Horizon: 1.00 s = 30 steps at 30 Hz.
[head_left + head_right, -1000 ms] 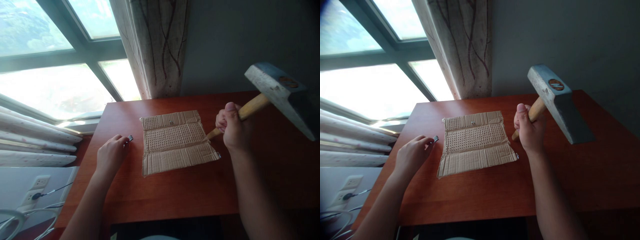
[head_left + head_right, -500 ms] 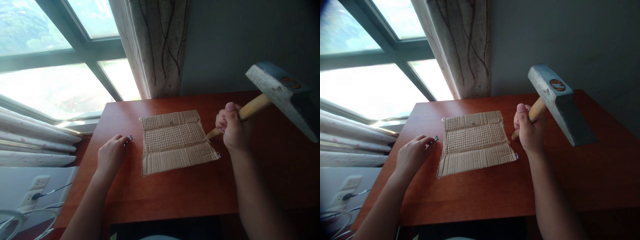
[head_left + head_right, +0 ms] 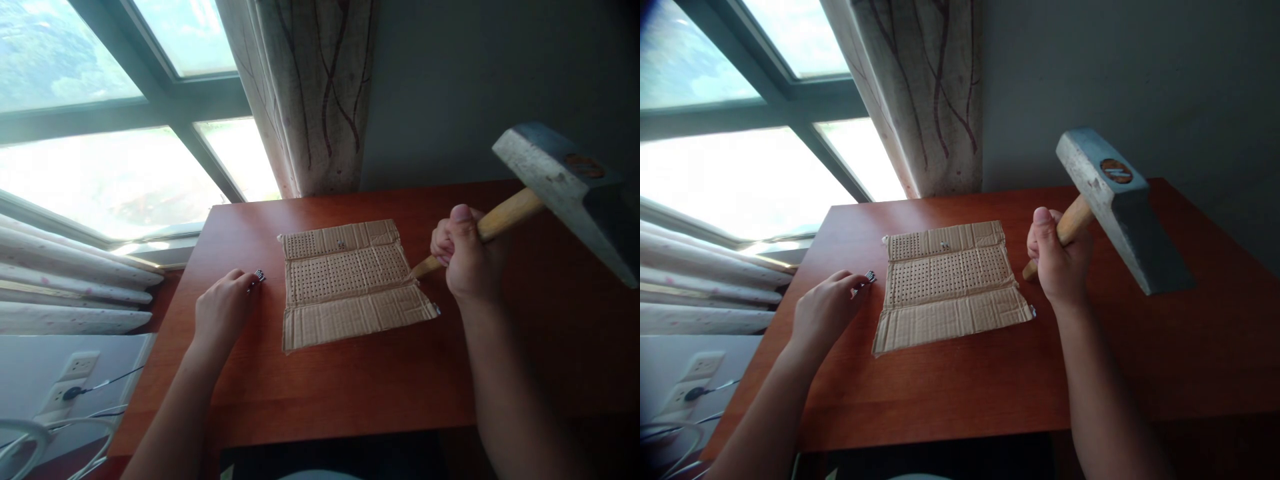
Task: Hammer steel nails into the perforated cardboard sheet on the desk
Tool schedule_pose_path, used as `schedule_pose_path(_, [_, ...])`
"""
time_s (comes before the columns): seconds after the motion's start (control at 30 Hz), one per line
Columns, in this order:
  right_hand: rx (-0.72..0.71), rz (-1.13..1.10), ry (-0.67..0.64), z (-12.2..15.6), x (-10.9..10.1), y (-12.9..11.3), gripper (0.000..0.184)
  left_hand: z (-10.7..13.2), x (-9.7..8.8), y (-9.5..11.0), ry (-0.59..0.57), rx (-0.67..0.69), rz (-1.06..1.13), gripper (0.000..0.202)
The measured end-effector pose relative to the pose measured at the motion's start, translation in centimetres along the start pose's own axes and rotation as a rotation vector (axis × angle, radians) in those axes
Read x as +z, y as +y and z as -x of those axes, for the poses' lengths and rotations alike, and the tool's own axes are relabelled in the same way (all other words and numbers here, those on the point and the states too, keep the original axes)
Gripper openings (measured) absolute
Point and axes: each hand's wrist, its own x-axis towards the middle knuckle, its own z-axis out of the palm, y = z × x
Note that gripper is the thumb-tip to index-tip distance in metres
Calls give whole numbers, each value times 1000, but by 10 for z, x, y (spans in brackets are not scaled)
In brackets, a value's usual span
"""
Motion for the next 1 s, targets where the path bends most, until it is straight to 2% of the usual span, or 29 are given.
schedule_pose_path(0.2, [-9, -1, -9, 0, 0, 0, 55, -1, -2, -1, -44, 38, 2, 36])
schedule_pose_path(0.37, [-3, 0, -6, 1, 0, 0, 55, 0, -6, -1, -72, 108, 77, 26])
schedule_pose_path(0.5, [-6, -2, -9, 0, 0, 0, 57, 0, -12, -3, 27, 122, 315, 15])
schedule_pose_path(0.63, [-6, -9, -10, 0, 0, 0, 57, -4, -30, -3, 189, 51, 731, 15])
schedule_pose_path(0.7, [-3, -9, -4, 0, -1, 0, 56, -7, -44, 4, 254, 10, 959, 19])
schedule_pose_path(0.8, [-1, -10, 4, 0, -1, 0, 56, -13, -63, 24, 271, 16, 1216, 22])
schedule_pose_path(0.9, [-4, -9, 9, 0, -1, 1, 56, -24, -72, 51, 232, 123, 1337, 18])
schedule_pose_path(1.0, [-3, -12, 15, 0, -1, 2, 57, -38, -68, 74, 213, 266, 1321, 16])
